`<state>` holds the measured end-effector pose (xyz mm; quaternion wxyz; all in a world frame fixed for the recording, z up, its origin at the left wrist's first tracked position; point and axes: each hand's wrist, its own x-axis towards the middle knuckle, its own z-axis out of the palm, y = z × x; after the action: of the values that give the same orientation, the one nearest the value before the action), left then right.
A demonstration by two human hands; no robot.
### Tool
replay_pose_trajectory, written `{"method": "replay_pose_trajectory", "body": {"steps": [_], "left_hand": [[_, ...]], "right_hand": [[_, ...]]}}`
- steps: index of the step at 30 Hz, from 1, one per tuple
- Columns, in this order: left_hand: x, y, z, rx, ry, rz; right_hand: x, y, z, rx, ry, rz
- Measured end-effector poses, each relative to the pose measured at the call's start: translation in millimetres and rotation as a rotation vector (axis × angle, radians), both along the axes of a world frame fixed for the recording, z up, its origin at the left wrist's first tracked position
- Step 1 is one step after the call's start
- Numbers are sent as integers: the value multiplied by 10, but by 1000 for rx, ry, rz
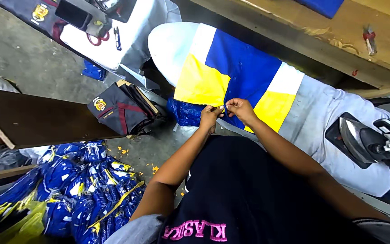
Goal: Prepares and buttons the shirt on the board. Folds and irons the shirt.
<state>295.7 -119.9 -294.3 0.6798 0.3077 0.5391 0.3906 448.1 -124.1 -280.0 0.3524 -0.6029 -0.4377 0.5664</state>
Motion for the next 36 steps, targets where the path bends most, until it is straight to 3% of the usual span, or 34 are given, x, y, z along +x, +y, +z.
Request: {"method": "replay_pose_trajectory", "body": {"steps": [6,13,16,20,27,31,36], "left_hand": [[-3,48,-16,-6,-40,32],[-15,59,74,189,48,-68],[72,53,60,245,73,-33],[133,31,71,259,31,10],[61,51,67,300,-6,-77],[75,58,42,156,17,-102],[160,86,-39,-225,-122,71]], "right_hand": [[-15,19,-26,44,-36,0],[-10,0,-62,-56,366,-144],[-111,-36,-92,92,252,-243],[-114,-82,-67,244,-40,-183],[98,-86,31,193,77,-61],[115,10,-60,211,-27,-22],[-82,-56,-259,295,-293,-62]]}}
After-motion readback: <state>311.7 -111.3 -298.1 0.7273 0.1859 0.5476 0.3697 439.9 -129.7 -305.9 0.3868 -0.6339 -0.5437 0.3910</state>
